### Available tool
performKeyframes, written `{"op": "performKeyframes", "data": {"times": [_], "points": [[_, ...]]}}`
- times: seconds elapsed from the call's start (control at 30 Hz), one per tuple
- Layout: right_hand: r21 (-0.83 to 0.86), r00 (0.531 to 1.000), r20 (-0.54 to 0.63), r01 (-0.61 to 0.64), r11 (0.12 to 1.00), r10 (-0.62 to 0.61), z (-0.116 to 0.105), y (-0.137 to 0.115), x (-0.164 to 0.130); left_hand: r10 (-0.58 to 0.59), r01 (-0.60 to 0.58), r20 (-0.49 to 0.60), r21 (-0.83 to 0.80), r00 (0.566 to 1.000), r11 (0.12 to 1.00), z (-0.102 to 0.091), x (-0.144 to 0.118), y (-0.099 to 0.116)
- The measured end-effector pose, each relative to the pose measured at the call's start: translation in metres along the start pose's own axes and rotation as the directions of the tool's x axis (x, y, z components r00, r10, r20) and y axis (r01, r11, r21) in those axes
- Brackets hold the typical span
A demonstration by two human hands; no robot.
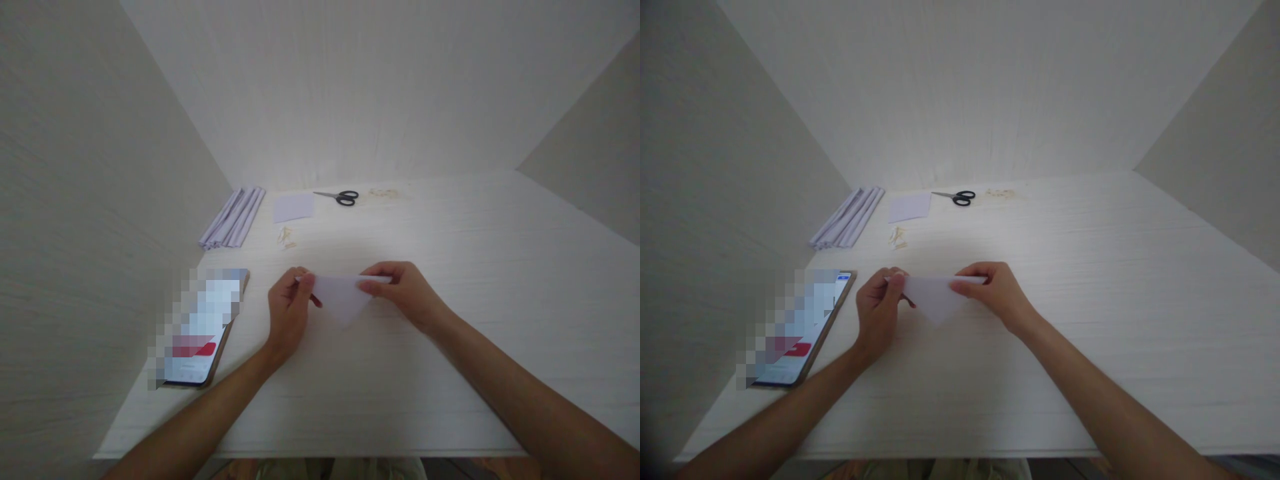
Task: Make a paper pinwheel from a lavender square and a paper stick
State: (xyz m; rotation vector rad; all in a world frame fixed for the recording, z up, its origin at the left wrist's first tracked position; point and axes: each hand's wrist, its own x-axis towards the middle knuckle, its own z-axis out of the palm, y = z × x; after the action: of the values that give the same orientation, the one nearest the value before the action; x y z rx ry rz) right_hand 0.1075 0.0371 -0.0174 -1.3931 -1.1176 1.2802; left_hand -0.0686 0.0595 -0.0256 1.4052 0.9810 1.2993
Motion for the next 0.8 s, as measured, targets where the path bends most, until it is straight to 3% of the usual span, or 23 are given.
{"op": "performKeyframes", "data": {"times": [0.13,0.23,0.43,0.8], "points": [[0.324,0.99,-0.142,0.051,0.945,-0.005,-0.004,0.003,0.005,-0.045,0.043,0.044,0.046,0.998,0.998,0.0,0.001,0.0],[0.443,0.983,-0.183,0.089,0.892,-0.007,-0.006,-0.001,0.006,-0.065,0.049,0.094,0.159,0.993,0.986,0.001,0.0,0.002],[0.409,0.959,-0.275,0.182,0.894,-0.069,-0.006,-0.009,0.004,0.034,-0.075,0.13,0.321,0.991,0.944,0.001,-0.004,0.002],[0.399,0.945,-0.305,0.239,0.885,-0.118,-0.006,-0.019,-0.002,0.115,-0.171,0.182,0.334,0.977,0.927,0.001,-0.006,0.003]]}}
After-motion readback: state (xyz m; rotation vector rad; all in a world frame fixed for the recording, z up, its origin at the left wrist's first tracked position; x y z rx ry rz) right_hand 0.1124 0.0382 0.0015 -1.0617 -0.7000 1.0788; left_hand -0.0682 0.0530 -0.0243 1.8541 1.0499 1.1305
